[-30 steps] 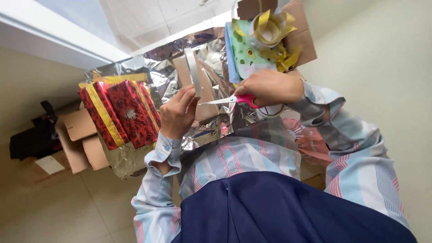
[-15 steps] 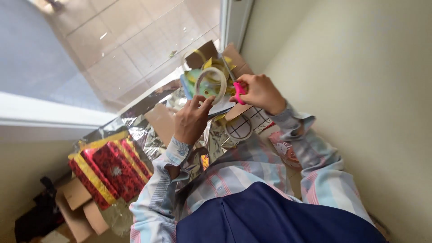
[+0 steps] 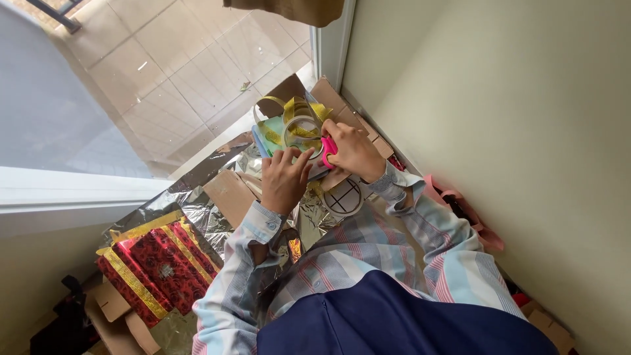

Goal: Assembling a small cardboard structure using tape and scissors

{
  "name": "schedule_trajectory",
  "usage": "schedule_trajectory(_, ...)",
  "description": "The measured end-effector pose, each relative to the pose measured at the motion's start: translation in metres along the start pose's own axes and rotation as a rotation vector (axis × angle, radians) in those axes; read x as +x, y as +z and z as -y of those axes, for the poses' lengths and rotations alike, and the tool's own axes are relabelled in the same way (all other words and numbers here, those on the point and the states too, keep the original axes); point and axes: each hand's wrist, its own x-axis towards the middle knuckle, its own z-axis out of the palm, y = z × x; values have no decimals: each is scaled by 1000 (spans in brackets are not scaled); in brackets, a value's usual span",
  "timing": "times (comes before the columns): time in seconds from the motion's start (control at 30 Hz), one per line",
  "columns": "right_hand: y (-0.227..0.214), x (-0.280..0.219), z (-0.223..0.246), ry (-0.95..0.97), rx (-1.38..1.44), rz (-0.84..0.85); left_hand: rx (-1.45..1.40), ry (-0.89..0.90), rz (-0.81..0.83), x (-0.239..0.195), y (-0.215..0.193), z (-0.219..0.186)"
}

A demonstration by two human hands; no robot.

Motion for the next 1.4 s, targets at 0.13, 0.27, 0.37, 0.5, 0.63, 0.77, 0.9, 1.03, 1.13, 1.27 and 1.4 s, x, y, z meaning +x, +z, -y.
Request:
schedule_trajectory(0.13, -1, -3, 2, -20, -33, 26, -100, -61, 27, -3, -9, 0)
schedule_trajectory(0.27, -20, -10, 12, -123, -4, 63, -164, -73, 24, 1, -19, -2)
schedule_trajectory(0.37, -24, -17, 17, -166, 14, 53, -166, -53, 29, 2, -22, -8)
schedule_trajectory(0.5, -24, -26, 17, -216, 19, -52, -184, -32, 0, 2, -17, -12)
schedule_trajectory(0.63, -29, -37, 25, -256, 47, -159, -238, -61, -22, 1, -28, -16)
schedule_trajectory(0.77, -31, -53, 54, -351, 208, -203, -354, -148, -88, -19, -53, -6)
schedule_trajectory(0.9, -5, -64, 88, -517, 333, -126, -431, -280, -163, -56, -92, 18)
schedule_trajectory(1.03, 27, -67, 116, -633, 440, 24, -418, -370, -135, -104, -104, 30)
schedule_trajectory(1.13, 59, -65, 121, -687, 435, 83, -413, -420, -134, -136, -97, 29)
schedule_trajectory(1.27, 91, -62, 118, -721, 298, 37, -412, -434, -77, -164, -87, 19)
schedule_trajectory(1.4, 99, -63, 121, -700, 272, 20, -367, -456, -47, -177, -78, 13)
